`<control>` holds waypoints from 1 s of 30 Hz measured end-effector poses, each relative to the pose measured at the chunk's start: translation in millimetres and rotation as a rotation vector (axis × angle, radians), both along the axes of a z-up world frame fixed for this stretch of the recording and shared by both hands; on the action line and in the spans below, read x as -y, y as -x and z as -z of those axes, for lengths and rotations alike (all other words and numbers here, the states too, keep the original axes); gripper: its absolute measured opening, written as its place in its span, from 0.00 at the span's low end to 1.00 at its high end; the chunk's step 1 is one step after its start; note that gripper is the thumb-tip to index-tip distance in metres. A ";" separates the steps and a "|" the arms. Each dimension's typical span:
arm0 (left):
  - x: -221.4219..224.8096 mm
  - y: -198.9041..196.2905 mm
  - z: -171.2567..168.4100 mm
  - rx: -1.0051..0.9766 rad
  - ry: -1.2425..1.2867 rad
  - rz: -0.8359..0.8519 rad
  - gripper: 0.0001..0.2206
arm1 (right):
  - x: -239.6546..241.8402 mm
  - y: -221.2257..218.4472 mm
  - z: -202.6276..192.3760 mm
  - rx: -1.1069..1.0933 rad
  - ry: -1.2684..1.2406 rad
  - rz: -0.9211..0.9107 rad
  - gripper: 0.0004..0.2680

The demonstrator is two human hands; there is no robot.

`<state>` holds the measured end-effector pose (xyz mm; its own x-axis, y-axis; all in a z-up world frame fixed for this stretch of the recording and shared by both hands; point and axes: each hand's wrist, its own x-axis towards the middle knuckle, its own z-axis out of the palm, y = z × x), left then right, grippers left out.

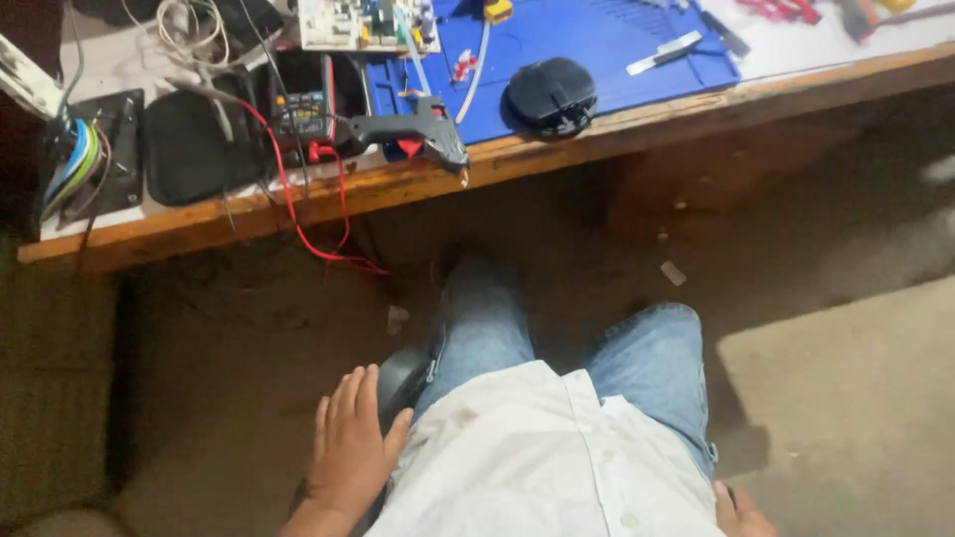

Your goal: Repairing a kettle base by applying glue and using a soldering iron to secure plastic components.

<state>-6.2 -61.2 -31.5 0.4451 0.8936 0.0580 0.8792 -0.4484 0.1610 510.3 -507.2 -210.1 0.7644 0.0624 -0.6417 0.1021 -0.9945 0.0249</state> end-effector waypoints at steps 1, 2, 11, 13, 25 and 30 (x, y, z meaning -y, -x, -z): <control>-8.4 -22.6 -1.7 0.022 -0.028 0.009 0.44 | -36.3 6.1 -33.2 0.022 -0.028 0.009 0.30; -17.3 -46.1 -4.7 0.083 0.106 0.114 0.38 | -71.8 12.2 -67.9 0.053 -0.204 0.090 0.28; -79.8 -216.7 95.2 -0.149 0.194 0.079 0.30 | -202.1 17.2 -80.7 0.025 -0.393 -0.069 0.36; -90.5 -220.7 134.8 -0.227 0.193 0.039 0.33 | -209.0 22.4 -30.3 0.083 -0.477 -0.043 0.36; -135.5 -229.5 61.3 -0.215 0.923 0.092 0.19 | -290.8 -66.9 -57.9 0.046 -0.437 -0.379 0.40; -128.8 -235.8 91.0 -0.098 0.573 0.127 0.23 | -373.7 -87.9 -124.8 -0.008 -0.335 -0.489 0.33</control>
